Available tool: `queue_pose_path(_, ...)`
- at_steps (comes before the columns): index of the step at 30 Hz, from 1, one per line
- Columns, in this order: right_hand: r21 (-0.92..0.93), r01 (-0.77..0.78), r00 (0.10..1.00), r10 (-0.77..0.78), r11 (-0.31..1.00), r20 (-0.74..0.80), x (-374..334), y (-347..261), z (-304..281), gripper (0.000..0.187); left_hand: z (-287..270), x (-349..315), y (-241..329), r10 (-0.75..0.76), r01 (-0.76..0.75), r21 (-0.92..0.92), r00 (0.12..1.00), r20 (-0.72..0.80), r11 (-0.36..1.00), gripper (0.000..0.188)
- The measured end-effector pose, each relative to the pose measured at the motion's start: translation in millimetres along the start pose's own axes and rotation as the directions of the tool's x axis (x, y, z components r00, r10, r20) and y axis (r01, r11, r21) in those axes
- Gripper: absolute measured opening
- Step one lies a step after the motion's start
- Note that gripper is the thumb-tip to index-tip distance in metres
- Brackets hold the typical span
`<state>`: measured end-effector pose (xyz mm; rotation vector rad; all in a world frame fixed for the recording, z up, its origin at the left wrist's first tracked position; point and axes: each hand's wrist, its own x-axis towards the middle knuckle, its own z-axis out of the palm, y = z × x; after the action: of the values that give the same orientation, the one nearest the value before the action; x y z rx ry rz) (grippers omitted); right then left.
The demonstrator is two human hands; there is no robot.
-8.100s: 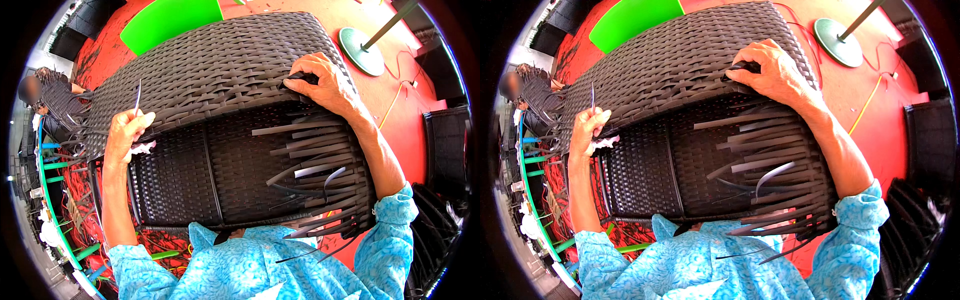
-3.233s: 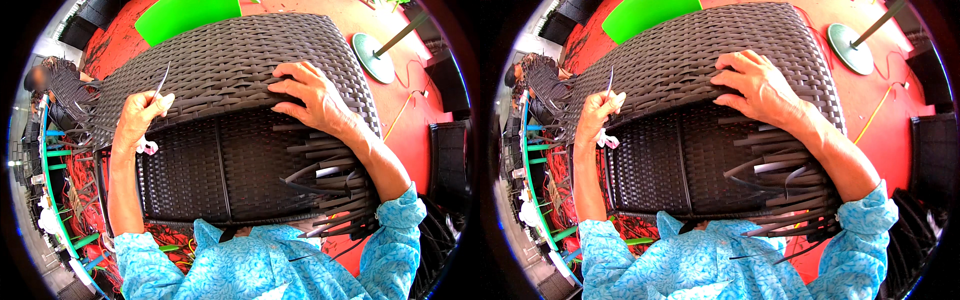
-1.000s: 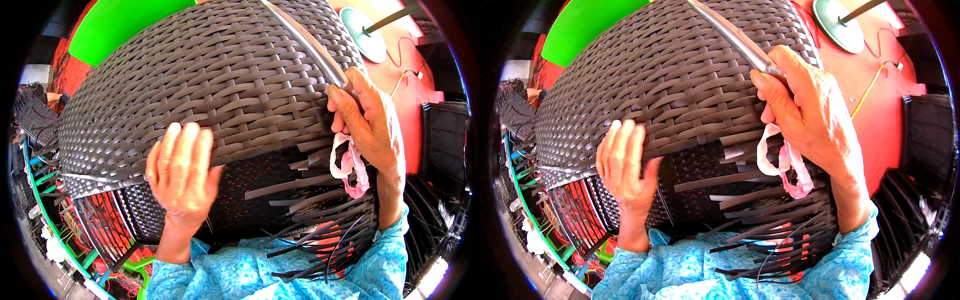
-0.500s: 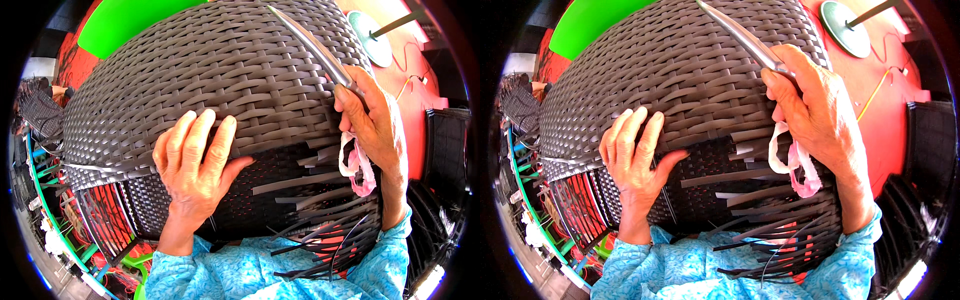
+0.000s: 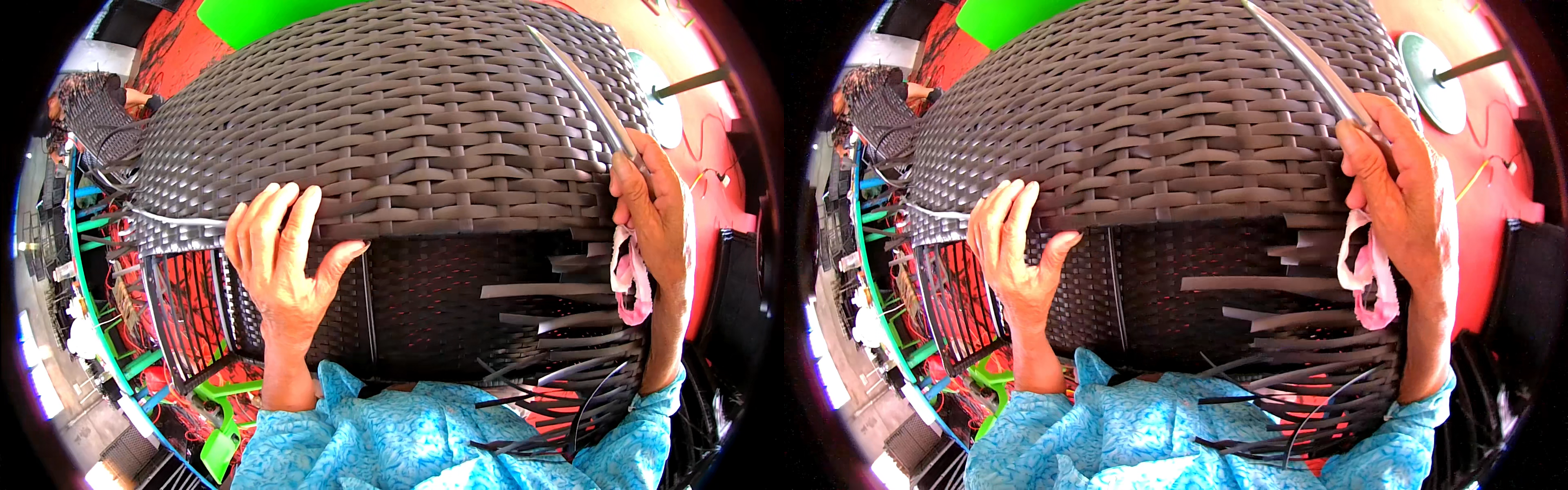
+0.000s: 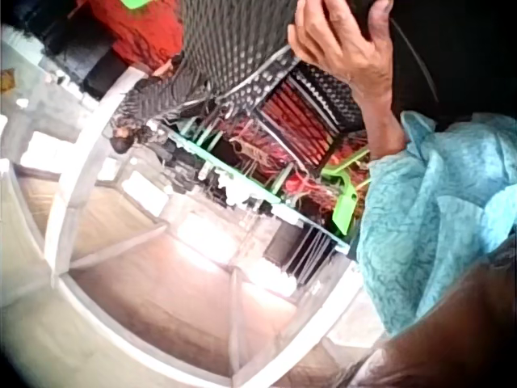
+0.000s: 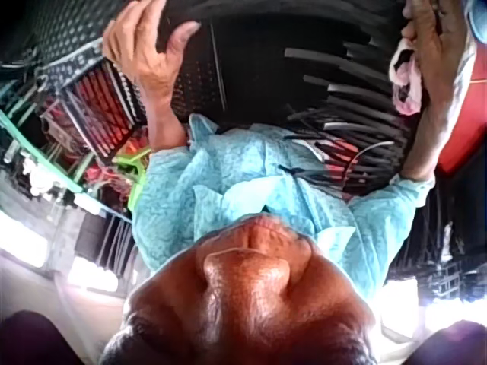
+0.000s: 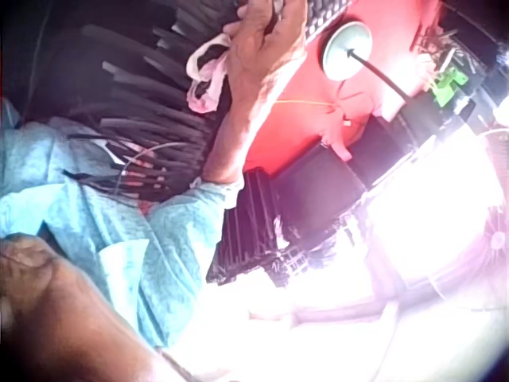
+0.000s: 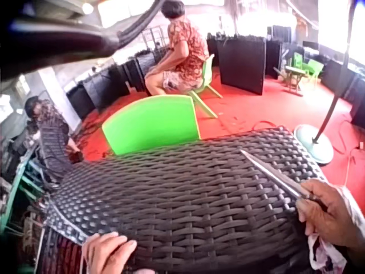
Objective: The person weaves a wicker chair frame by inserting and threading plastic rattan strips through the weave using a pointed tool and by hand.
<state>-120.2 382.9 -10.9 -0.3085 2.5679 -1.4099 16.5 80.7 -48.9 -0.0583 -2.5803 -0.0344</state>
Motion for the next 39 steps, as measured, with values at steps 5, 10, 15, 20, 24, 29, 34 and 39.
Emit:
queue_pose_path(5,0.031,0.035,0.999,-0.035,0.999,0.001,3.0,1.7,4.2,0.028,-19.0,17.7,-5.7,0.018,-0.017,-0.138,1.000,0.008,0.990,0.034)
queue_pose_path(10,0.023,0.027,1.000,-0.027,0.999,-0.004,3.7,0.1,3.8,0.027,-27.8,36.1,-6.3,0.044,-0.001,-0.223,0.981,0.187,0.975,0.027)
queue_pose_path(15,0.033,0.031,0.999,-0.031,0.999,-0.017,4.0,3.5,5.0,0.027,-17.6,47.6,-3.1,0.155,-0.036,-0.443,0.960,0.235,0.896,0.030)
queue_pose_path(20,0.080,0.030,1.000,-0.029,0.996,-0.012,5.1,4.7,5.8,0.027,-11.8,49.3,-6.7,0.227,-0.068,-0.524,0.942,0.246,0.849,0.033)
queue_pose_path(24,0.044,0.018,1.000,-0.017,0.999,-0.017,4.9,4.1,3.5,0.028,-8.3,56.5,-2.7,0.266,-0.106,-0.489,0.925,0.271,0.866,0.033)
queue_pose_path(29,0.095,0.062,0.998,-0.061,0.994,-0.013,8.3,7.1,3.8,0.029,-9.9,59.0,-15.1,0.282,-0.051,-0.584,0.907,0.313,0.810,0.036)
queue_pose_path(34,0.137,0.046,0.999,-0.044,0.989,-0.015,8.1,6.0,5.3,0.030,-36.5,31.9,-36.2,0.107,0.036,-0.398,0.937,0.333,0.917,0.038)
queue_pose_path(39,0.167,0.058,0.997,-0.047,0.984,-0.068,6.2,8.4,6.2,0.029,-69.9,3.3,-31.2,0.151,-0.087,-0.273,0.963,0.224,0.958,0.027)
